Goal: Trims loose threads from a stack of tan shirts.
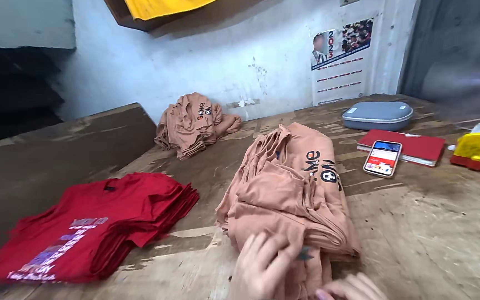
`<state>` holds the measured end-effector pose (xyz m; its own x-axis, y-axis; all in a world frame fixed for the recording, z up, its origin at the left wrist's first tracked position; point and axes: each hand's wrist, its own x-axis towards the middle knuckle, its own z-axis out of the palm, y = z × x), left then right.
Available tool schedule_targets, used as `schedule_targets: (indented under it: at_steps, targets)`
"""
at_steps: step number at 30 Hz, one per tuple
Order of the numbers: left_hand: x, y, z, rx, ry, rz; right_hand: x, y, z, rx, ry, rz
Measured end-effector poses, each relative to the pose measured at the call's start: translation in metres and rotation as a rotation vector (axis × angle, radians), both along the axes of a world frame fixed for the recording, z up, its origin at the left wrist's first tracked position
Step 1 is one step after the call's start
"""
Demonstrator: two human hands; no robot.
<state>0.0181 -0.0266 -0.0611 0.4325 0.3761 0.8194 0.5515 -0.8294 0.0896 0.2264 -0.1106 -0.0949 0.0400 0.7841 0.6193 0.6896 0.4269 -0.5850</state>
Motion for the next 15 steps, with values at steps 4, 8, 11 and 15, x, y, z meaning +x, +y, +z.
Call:
schedule_targets:
  at_steps: [4, 8, 11, 15]
  targets:
    - [-0.015, -0.025, -0.011, 0.030, 0.081, 0.136, -0.026, 0.015, -0.001, 0.010, 0.118, -0.104]
    - [-0.018, -0.029, -0.014, 0.077, 0.115, 0.170, -0.047, 0.028, -0.005, 0.084, 0.065, -0.242]
    - [-0.017, -0.032, -0.017, 0.116, 0.100, 0.190, -0.051, 0.032, -0.003, 0.084, 0.089, -0.256]
    - [-0.016, -0.031, -0.021, 0.164, 0.114, 0.214, -0.054, 0.032, -0.003, 0.077, 0.096, -0.273]
